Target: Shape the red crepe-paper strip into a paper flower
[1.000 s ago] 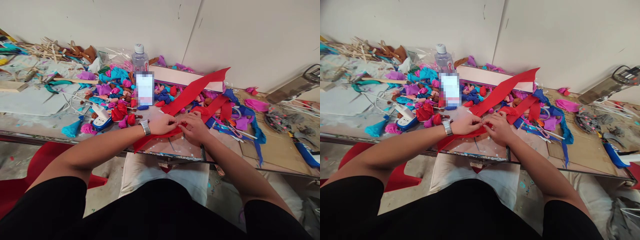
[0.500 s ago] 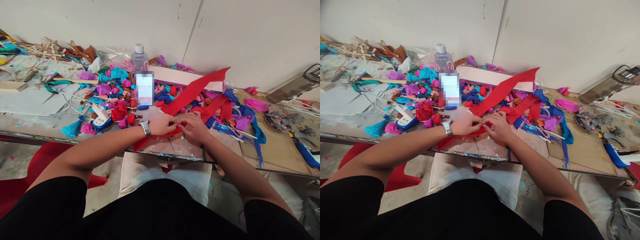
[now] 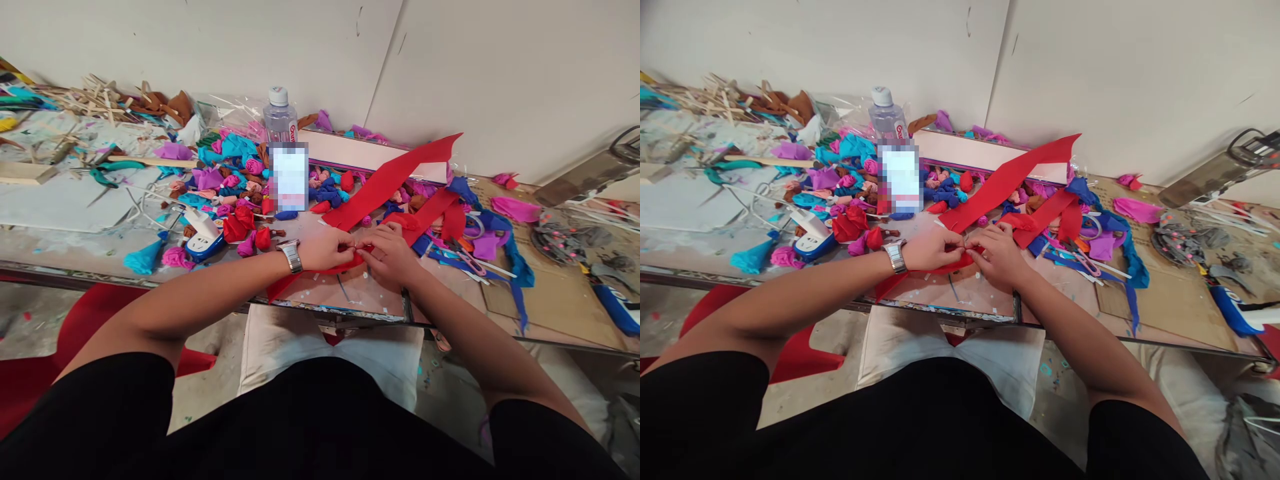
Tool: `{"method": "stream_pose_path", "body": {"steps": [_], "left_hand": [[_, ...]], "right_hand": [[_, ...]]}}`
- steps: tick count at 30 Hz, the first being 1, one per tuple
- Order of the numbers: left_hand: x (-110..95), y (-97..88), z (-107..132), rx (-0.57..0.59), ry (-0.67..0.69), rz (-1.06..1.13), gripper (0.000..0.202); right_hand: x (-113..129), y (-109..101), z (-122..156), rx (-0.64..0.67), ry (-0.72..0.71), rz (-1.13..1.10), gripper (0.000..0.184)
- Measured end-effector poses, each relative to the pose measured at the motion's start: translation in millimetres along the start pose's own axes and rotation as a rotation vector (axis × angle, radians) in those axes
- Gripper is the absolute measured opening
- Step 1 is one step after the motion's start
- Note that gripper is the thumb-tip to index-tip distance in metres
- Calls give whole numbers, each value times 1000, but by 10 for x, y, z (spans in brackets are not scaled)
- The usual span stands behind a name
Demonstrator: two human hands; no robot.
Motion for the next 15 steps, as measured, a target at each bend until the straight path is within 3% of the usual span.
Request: {"method": "stream_pose_path", "body": {"steps": [15], "left_hand": [[27,-7,-13,-16,-7,21,38]], "right_hand": [[-15,-22,-9,-53,-24,26,27]]}}
Point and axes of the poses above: each hand's wrist, its own z-axis away from the middle knuckle, its own y-axis out of the palm, x = y × z, the point moved 7 cm from there along -z, towards the middle knuckle
